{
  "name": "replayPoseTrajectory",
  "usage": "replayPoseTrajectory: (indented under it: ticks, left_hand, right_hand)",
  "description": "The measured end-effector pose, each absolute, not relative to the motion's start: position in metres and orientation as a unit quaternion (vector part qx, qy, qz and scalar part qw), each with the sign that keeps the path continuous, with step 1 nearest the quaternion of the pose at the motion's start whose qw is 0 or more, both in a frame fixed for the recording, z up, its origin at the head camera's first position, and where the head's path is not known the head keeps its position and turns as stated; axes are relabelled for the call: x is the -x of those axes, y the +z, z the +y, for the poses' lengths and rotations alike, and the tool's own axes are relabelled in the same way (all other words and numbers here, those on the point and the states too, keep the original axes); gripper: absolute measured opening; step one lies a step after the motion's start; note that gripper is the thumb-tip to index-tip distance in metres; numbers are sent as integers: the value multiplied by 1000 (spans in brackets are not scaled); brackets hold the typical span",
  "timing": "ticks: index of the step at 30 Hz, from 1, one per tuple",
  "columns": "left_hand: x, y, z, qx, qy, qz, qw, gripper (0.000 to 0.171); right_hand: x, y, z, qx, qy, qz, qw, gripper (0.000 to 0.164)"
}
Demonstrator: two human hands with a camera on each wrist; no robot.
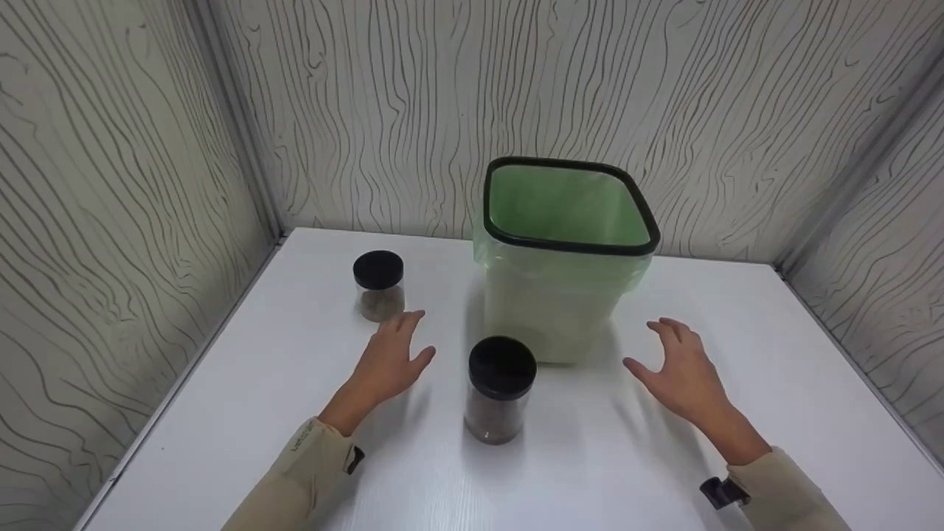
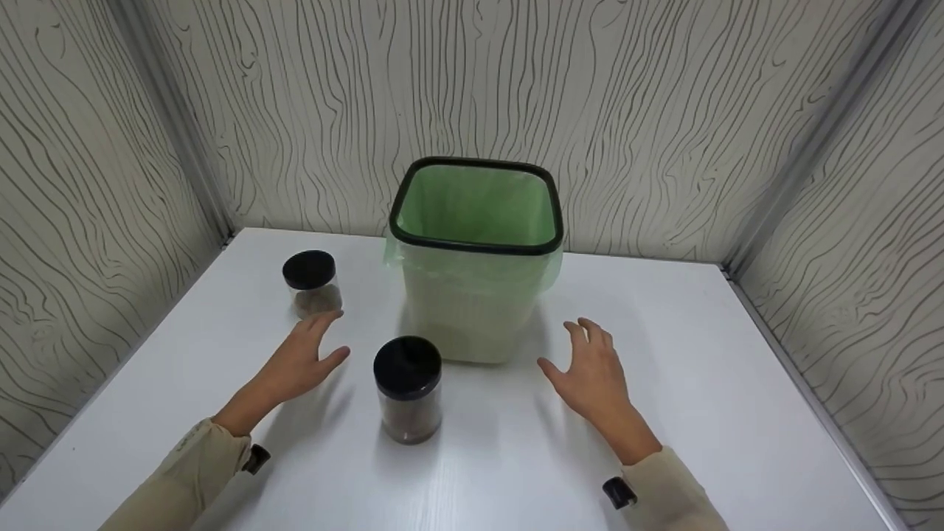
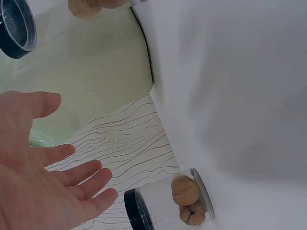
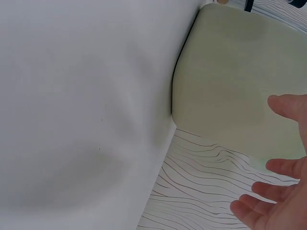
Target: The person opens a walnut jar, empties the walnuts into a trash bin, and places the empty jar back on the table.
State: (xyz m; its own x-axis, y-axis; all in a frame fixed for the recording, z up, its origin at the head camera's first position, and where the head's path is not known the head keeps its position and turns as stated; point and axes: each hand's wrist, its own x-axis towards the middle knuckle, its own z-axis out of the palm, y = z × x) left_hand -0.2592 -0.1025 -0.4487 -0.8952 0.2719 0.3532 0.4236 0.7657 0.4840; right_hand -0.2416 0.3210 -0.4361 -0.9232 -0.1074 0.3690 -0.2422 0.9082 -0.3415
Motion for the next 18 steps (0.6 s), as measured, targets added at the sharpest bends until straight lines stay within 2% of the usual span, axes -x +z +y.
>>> replayPoseTrajectory:
  ticks: [9,18]
  left_hand:
    - [255,-447,-98,205,-305,-923,118,55]
    - [252,-436,-95,254,-322,-905,109,56]
  right_hand:
    - [238,-441,307,-124,193,-959,164,63]
    - [236,-449,288,-152,212,-957,128,68]
